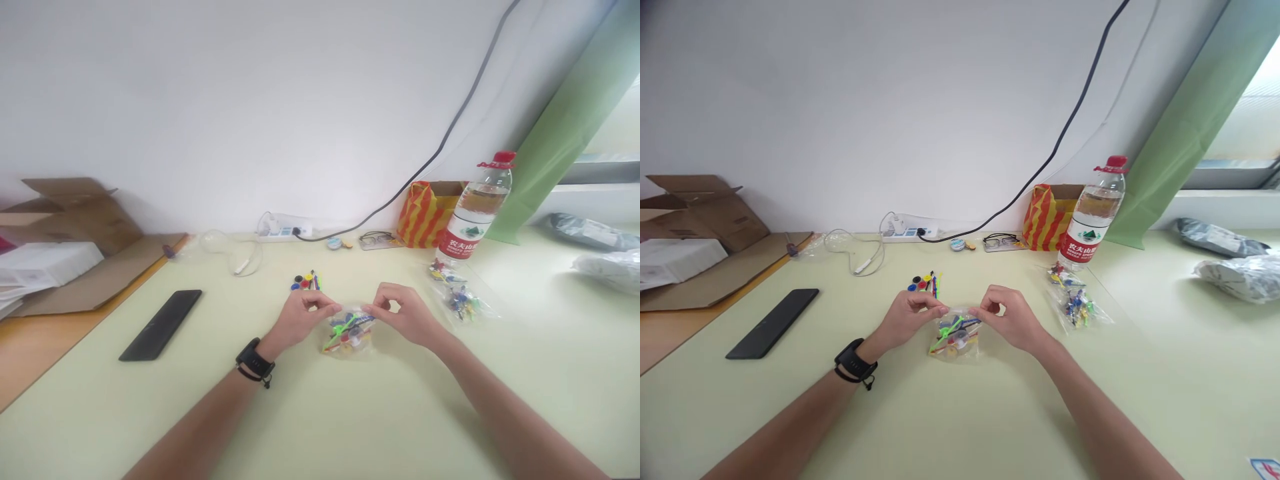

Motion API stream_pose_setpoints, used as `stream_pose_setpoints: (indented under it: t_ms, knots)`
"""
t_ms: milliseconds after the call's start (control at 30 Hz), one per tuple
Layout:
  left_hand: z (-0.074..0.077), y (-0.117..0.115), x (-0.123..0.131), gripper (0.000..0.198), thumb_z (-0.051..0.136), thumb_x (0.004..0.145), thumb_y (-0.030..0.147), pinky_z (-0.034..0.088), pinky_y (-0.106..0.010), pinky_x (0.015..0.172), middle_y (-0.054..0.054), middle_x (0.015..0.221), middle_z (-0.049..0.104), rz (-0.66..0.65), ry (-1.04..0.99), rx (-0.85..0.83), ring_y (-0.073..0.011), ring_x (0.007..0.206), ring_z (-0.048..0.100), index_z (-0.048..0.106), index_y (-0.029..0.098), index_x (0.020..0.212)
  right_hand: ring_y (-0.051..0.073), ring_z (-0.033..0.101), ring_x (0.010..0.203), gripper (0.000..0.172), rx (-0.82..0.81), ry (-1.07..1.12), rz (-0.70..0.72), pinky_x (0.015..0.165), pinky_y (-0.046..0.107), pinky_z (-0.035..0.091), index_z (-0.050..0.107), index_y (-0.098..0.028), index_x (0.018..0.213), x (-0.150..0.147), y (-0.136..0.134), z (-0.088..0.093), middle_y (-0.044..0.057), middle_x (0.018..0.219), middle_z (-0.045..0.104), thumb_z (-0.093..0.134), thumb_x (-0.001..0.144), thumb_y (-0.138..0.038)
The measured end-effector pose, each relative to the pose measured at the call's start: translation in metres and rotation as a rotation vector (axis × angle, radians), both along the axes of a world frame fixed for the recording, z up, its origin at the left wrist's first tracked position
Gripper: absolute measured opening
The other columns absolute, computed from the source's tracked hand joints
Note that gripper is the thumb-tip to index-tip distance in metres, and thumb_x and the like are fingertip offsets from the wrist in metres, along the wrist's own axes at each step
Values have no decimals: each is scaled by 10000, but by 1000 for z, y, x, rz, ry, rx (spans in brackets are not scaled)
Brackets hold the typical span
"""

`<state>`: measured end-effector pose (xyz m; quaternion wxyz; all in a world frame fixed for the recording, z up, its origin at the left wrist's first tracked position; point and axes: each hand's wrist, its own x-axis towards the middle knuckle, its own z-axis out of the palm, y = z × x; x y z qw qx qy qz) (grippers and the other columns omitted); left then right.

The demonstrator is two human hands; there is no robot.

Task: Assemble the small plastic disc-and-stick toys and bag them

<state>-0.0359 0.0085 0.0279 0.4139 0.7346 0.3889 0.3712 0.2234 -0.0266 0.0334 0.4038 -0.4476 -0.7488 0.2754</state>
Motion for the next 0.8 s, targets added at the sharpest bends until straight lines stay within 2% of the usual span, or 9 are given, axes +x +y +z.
stream_pose_setpoints:
  t_ms: [133,233,333,467,567,667,733,800]
  knots:
    - [-6,-1,2,220,756,864,395,469,-281,654,-52,770,767,16,-41,7,-173,708,632,808,188,811,177,649,755,212,-57,106,31,663,298,520,713,-215,880,-6,1,-2,44,856,713,658,938,-411]
    - [-6,0,3,213,743,874,397,476,-279,658,-47,784,764,22,-23,56,-173,716,637,807,200,823,177,653,718,193,-6,94,2,645,305,529,721,-217,885,-7,1,-5,45,836,720,649,949,-384]
    - [-2,6,-1,250,688,909,430,515,-288,710,-57,875,776,118,-88,67,-190,797,683,791,204,885,169,641,712,119,250,41,-134,665,311,533,708,-218,919,-2,1,-7,50,852,714,623,973,-282]
    - [1,25,-19,350,583,959,498,543,-325,790,-78,1015,764,436,-182,74,-222,936,704,732,208,1085,188,670,841,123,694,-120,-313,772,326,537,699,-222,990,15,7,-13,72,937,730,605,967,-146]
    - [-7,39,-34,353,552,972,498,536,-371,882,-88,1201,720,591,-78,145,-255,1121,654,697,231,1151,207,640,818,166,768,-394,-294,751,353,503,684,-204,900,22,16,-23,72,881,718,578,951,-87]
    - [-21,46,-43,385,563,966,494,477,-451,1040,-95,1359,643,556,144,220,-285,1279,563,664,269,1262,232,590,796,259,663,-630,-235,741,382,460,622,-199,742,19,23,-35,67,775,662,525,926,-44]
    - [-30,47,-45,439,552,978,486,357,-501,1167,-108,1482,550,450,296,278,-299,1422,432,617,279,1359,247,582,851,275,570,-697,-171,791,393,456,604,-203,719,15,27,-42,75,799,657,507,907,-27]
    - [-36,45,-45,487,532,992,482,286,-536,1209,-106,1588,433,322,433,308,-317,1507,301,563,285,1436,257,580,907,274,486,-710,-117,841,401,454,613,-207,736,14,31,-48,87,852,665,494,899,-22]
